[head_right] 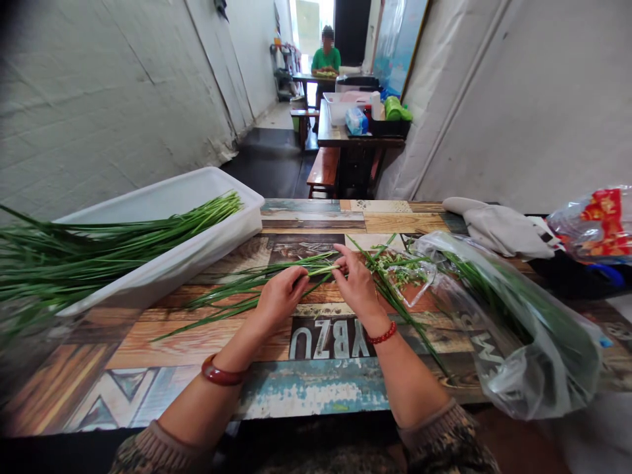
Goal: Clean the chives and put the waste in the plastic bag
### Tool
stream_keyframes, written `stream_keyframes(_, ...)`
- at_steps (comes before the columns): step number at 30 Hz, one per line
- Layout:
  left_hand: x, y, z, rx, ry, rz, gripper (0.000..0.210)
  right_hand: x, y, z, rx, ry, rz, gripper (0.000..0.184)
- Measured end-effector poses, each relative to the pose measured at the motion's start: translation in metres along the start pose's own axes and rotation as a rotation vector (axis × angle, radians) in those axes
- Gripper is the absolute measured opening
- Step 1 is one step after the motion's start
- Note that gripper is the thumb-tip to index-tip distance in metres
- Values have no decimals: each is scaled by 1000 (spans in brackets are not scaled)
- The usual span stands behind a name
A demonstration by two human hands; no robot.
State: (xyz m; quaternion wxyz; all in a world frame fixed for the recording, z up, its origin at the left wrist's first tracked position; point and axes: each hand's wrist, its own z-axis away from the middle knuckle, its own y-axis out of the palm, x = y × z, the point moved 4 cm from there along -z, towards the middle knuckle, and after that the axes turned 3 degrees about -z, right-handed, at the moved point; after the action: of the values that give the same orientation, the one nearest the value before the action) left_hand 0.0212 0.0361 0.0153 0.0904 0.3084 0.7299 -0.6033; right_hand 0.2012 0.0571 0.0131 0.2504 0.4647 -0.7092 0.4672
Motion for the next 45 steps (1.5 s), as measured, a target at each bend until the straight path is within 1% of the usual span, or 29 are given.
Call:
stream_keyframes(2,0,-1,0,-20,-34,-16,15,-9,-4,-2,-75,34,1,44)
stream_keyframes(4,2,-3,0,-43,-71,-14,14,-18,-8,-4,-114,64,7,39)
stream_keyframes(7,8,-8,-1,-135,-119,42,16,-29,-15,-8,-156,111,7,35)
stream_keyframes(9,11,-12,-2,-211,-116,112,16,-34,-17,-9,-173,153,-96,35)
stream_keyframes(11,11,-13,-3,-233,-63,176,16,-34,-13,-9,-135,189,-271,36)
stream_keyframes(13,9,-12,-3,-207,-6,201,16,-29,-4,-7,-67,223,-417,36)
stream_keyframes(15,6,-9,-3,-173,12,195,17,-22,6,-3,-16,264,-502,35)
stream_keyframes(18,4,-4,-1,-97,-23,209,14,-13,19,4,0,280,-568,37)
stream_keyframes(20,4,1,0,-7,-42,243,11,-9,23,7,8,248,-576,37)
stream_keyframes(23,4,7,1,79,-39,245,11,-5,25,10,28,180,-494,35)
stream_keyframes(25,4,8,1,90,-34,188,12,-1,23,12,27,105,-334,34)
stream_keyframes(27,3,9,0,96,-44,106,17,3,22,13,12,4,-130,33)
stream_keyframes(30,-1,8,1,132,-63,3,22,9,23,13,-8,-119,110,26)
stream_keyframes(32,-5,5,1,156,-61,-53,21,9,21,10,-28,-157,231,23)
stream_keyframes(34,-6,1,2,158,-59,-97,21,5,15,6,-54,-155,321,22)
stream_keyframes(36,-4,-4,1,137,-63,-136,22,-1,4,1,-52,-115,318,17)
stream_keyframes(37,-3,-5,1,126,-66,-159,22,-4,-2,-1,-25,-89,279,14)
stream_keyframes(38,-1,-7,0,119,-70,-186,22,-5,-7,-3,24,-70,227,11)
stream_keyframes(39,1,-8,0,117,-71,-215,21,-5,-10,-4,95,-66,169,12)
stream_keyframes(41,3,-9,-1,119,-72,-275,20,1,-13,-5,255,-113,67,21)
stream_keyframes(42,4,-10,-1,118,-74,-302,19,6,-14,-5,303,-151,33,25)
stream_keyframes(43,4,-9,-1,117,-75,-329,19,11,-14,-5,314,-188,9,27)
stream_keyframes(44,4,-9,-1,117,-74,-354,19,15,-15,-5,287,-215,-3,26)
stream_keyframes(45,4,-8,-1,118,-68,-376,19,17,-16,-5,233,-231,-3,22)
